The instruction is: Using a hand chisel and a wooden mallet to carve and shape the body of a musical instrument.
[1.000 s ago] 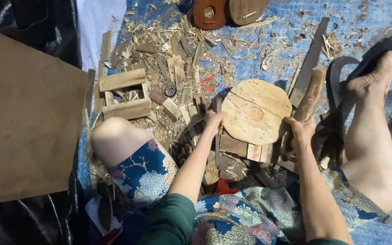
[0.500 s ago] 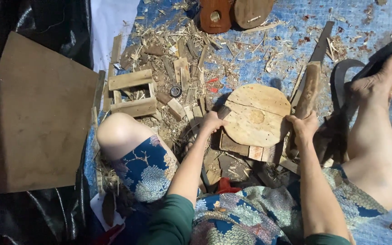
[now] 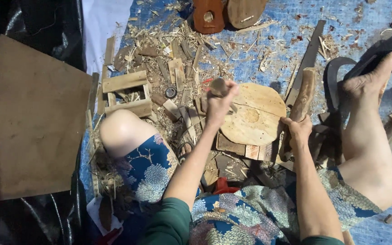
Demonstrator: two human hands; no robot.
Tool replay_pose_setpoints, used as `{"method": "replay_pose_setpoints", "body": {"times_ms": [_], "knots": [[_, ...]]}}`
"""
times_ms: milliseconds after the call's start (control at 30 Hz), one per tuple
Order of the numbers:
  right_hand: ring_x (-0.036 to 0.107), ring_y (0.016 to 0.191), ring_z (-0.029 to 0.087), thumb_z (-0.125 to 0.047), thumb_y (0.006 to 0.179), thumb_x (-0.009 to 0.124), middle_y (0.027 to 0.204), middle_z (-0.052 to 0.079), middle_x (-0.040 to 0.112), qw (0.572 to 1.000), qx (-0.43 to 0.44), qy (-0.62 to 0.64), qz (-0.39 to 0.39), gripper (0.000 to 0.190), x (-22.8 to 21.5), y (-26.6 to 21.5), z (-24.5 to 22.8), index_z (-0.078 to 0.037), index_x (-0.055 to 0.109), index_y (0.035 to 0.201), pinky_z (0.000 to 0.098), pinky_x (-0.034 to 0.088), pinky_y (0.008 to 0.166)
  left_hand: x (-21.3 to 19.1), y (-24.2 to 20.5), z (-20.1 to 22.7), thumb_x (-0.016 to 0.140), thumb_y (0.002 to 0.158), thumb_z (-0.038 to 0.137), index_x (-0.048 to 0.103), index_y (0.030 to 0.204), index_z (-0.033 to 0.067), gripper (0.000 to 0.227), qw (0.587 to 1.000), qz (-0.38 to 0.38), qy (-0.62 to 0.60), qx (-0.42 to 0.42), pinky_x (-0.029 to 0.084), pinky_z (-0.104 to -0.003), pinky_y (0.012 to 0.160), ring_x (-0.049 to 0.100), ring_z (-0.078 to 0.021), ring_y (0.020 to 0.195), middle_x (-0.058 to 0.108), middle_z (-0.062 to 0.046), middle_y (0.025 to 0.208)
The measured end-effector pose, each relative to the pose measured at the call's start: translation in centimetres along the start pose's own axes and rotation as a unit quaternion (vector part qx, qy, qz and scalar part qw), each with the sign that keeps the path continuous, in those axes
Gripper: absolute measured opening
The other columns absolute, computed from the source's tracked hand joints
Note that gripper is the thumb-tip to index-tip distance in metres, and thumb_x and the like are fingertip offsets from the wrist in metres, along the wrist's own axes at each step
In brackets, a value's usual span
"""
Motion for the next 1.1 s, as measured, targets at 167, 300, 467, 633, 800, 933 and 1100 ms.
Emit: {"method": "replay_pose_setpoints", "body": {"times_ms": [167, 300, 467, 633, 800, 933, 1100], "knots": [[0.069, 0.105, 0.034, -0.026, 0.063, 0.096, 0.106, 0.017, 0.072, 1.000, 0.013, 0.009, 0.000, 0.062, 0.2, 0.4, 1.0, -0.012, 0.068, 0.116, 0.0451, 0.052, 0.085, 5.1, -2.2, -3.9, 0.084, 0.083, 0.014, 0.072, 0.080, 0.0167, 0.013, 0.954, -0.038, 0.076, 0.288, 0.055, -0.022, 0.067, 0.071, -0.0133, 0.066, 0.070, -0.001, 0.071], [0.069, 0.105, 0.036, -0.027, 0.062, 0.096, 0.106, 0.017, 0.072, 1.000, 0.012, 0.000, 0.000, 0.064, 0.0, 0.4, 1.2, -0.011, 0.067, 0.117, 0.0461, 0.052, 0.085, 5.9, -3.1, 0.2, 0.082, 0.083, 0.006, 0.071, 0.081, 0.0111, 0.011, 0.972, -0.093, -0.009, 0.214, 0.054, -0.025, 0.070, 0.068, -0.0107, 0.069, 0.067, -0.003, 0.068], [0.069, 0.103, 0.036, -0.025, 0.062, 0.095, 0.105, 0.019, 0.071, 1.000, 0.003, 0.010, 0.001, 0.063, -0.1, 0.1, 1.2, -0.011, 0.067, 0.117, 0.0447, 0.053, 0.083, 6.1, -2.7, 0.3, 0.081, 0.084, 0.007, 0.072, 0.082, 0.0103, 0.009, 0.979, -0.108, -0.022, 0.172, 0.054, -0.027, 0.070, 0.069, -0.0130, 0.069, 0.067, -0.005, 0.068], [0.069, 0.101, 0.035, -0.023, 0.064, 0.094, 0.104, 0.019, 0.071, 1.000, 0.003, 0.029, -0.001, 0.061, -0.2, -0.6, 0.6, -0.009, 0.066, 0.116, 0.0447, 0.053, 0.081, 6.8, -2.4, 0.0, 0.080, 0.081, 0.006, 0.069, 0.079, 0.0100, 0.013, 0.977, -0.103, -0.016, 0.186, 0.054, -0.029, 0.067, 0.067, -0.0148, 0.064, 0.064, -0.006, 0.064], [0.069, 0.102, 0.035, -0.022, 0.065, 0.093, 0.105, 0.020, 0.071, 1.000, -0.013, 0.023, 0.000, 0.060, -0.5, -0.6, 0.4, -0.008, 0.066, 0.117, 0.0450, 0.052, 0.081, 8.5, -2.7, 1.3, 0.066, 0.082, 0.010, 0.055, 0.068, 0.0124, 0.018, 0.974, -0.137, -0.144, 0.108, 0.050, -0.023, 0.068, 0.052, -0.0033, 0.064, 0.052, 0.005, 0.063], [0.072, 0.082, 0.033, -0.022, 0.069, 0.097, 0.092, 0.019, 0.071, 0.996, -0.059, -0.014, 0.072, 0.053, -3.1, 0.4, 1.6, -0.009, 0.064, 0.109, 0.0453, 0.056, 0.065, 11.8, -3.0, -4.3, 0.071, 0.080, 0.007, 0.055, 0.075, 0.0129, 0.018, 0.952, -0.096, 0.099, 0.272, 0.051, -0.042, 0.055, 0.065, -0.0342, 0.057, 0.056, -0.011, 0.056], [0.060, 0.080, 0.018, -0.015, 0.090, 0.071, 0.102, 0.011, 0.056, 0.981, -0.126, 0.145, -0.033, 0.045, -8.7, -9.7, -8.1, -0.001, 0.044, 0.123, 0.0306, 0.055, 0.071, 13.2, -3.8, -5.7, 0.066, 0.096, 0.015, 0.051, 0.086, 0.0079, 0.019, 0.923, -0.126, 0.133, 0.340, 0.049, -0.021, 0.040, 0.049, -0.0096, 0.045, 0.058, -0.003, 0.063]]}}
Point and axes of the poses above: each hand's wrist, its own y-axis towards the middle knuckle, its own x-axis out of the palm, z = x × y, the point moved 4 cm from there along y, towards the middle knuckle
